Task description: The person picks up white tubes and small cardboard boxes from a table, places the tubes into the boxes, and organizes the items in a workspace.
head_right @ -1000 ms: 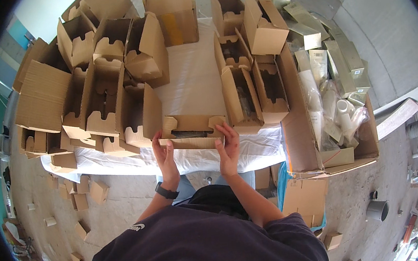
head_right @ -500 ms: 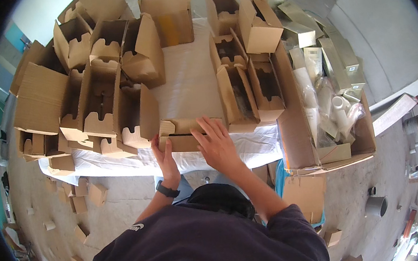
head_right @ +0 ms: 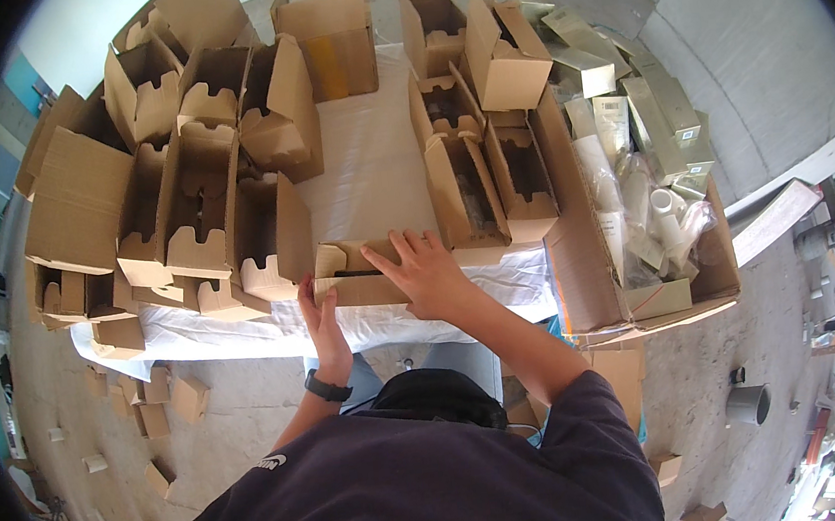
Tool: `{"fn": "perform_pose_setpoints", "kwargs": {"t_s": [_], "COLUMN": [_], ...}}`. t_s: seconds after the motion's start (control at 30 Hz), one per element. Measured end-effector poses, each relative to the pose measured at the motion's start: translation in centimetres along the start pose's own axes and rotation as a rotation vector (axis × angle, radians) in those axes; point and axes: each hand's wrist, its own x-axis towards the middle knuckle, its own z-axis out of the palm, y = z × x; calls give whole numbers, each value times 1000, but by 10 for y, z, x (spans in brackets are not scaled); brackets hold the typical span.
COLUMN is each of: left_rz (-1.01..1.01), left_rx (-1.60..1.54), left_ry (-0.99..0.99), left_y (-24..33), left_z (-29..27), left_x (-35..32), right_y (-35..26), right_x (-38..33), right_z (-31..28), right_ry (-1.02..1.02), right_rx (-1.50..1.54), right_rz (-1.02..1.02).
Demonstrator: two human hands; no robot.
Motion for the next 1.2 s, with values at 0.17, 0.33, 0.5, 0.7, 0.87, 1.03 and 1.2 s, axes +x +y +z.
{"fn": "perform_pose_setpoints", "kwargs": {"t_s": [0.17, 0.33, 0.5, 0.7, 0.87, 1.03, 1.2], "left_rz": [59, -42, -15, 64, 331, 540, 460], "left_rx": [31, 184, 202, 189, 502, 726, 952], "left_ry": [-84, -105, -228, -332, -326, -322, -317], "left_y": [3, -22, -21, -32, -46, -66, -77], "left_z": [-18, -67, -57, -34, -30, -22, -28], "left_x": [-10, -24, -19, 2, 48, 77, 77], "right_y": [2, 6, 7, -3, -14, -18, -18], "right_x": [2, 4, 7, 4, 7, 7, -4], "right_z": [6, 6, 5, 15, 9, 5, 6], "right_ry": [40, 17, -23, 96, 7, -6, -7], "right_rx": [-28, 11, 44, 19, 74, 156, 206], "right_rz": [-6, 11, 44, 171, 306, 363, 346]}}
